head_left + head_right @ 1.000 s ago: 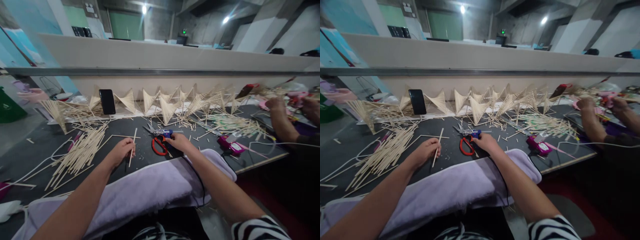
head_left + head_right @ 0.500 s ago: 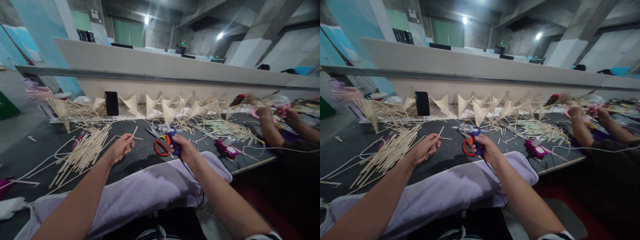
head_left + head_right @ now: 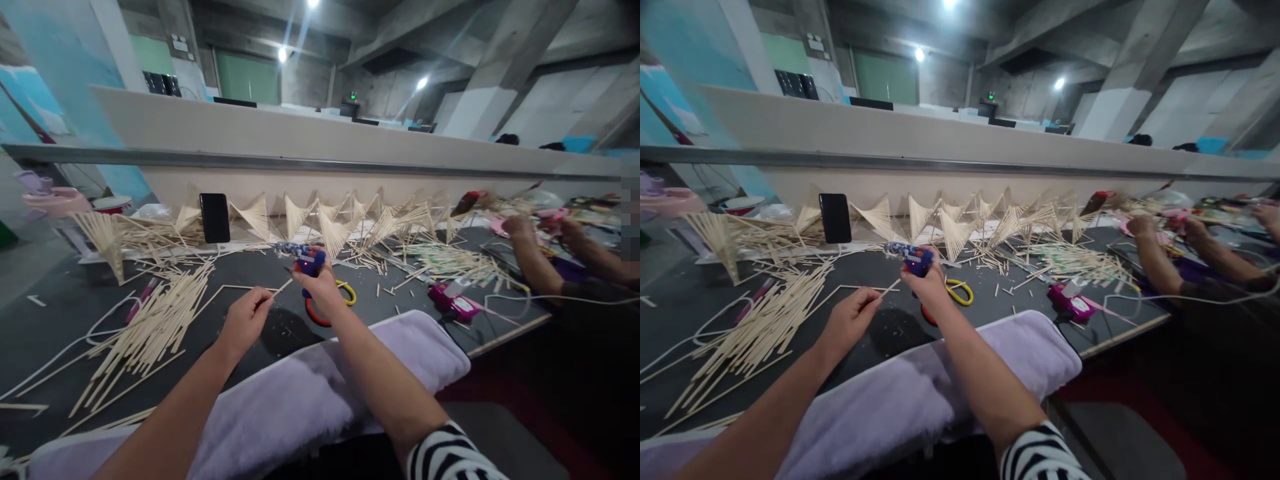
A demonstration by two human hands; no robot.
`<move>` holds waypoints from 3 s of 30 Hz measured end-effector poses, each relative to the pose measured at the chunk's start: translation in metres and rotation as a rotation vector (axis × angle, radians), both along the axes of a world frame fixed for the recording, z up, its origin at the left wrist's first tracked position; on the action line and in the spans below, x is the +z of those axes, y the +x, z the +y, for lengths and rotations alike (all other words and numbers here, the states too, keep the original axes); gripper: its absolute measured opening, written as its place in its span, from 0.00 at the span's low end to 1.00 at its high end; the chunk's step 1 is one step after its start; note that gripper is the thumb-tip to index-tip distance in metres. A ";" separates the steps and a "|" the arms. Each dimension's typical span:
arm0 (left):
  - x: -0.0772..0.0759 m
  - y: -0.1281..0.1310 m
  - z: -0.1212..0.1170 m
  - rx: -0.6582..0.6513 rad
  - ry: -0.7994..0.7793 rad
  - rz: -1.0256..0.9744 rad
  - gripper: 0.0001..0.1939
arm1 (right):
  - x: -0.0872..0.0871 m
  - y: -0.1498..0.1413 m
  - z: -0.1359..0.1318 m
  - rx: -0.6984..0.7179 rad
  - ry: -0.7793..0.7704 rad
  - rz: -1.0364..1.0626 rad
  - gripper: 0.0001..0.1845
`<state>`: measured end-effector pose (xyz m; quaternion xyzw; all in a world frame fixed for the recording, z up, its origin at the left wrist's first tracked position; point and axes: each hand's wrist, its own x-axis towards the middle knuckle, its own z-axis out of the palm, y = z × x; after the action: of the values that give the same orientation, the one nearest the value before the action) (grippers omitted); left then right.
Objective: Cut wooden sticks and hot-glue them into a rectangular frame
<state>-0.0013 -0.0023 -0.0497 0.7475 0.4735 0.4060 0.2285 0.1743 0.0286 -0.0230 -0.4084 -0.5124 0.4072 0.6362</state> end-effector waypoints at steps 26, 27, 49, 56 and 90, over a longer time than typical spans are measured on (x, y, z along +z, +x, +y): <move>0.011 0.002 -0.004 0.013 -0.226 -0.103 0.08 | -0.018 0.025 0.008 -0.178 0.141 -0.135 0.31; 0.012 0.003 -0.004 0.000 -0.277 -0.153 0.08 | -0.016 0.023 0.007 -0.147 0.111 -0.082 0.32; 0.003 0.002 -0.006 0.112 -0.008 0.224 0.07 | -0.034 -0.002 -0.005 -0.113 0.378 -0.446 0.31; 0.002 0.001 -0.006 0.137 -0.015 0.258 0.06 | -0.037 -0.004 -0.004 -0.149 0.413 -0.438 0.28; 0.007 -0.001 -0.001 -0.023 -0.259 -0.042 0.10 | -0.031 0.002 0.002 0.136 0.014 -0.018 0.32</move>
<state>-0.0020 -0.0029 -0.0429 0.7084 0.5086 0.3543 0.3375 0.1761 0.0305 -0.0540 -0.3721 -0.5474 0.4421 0.6053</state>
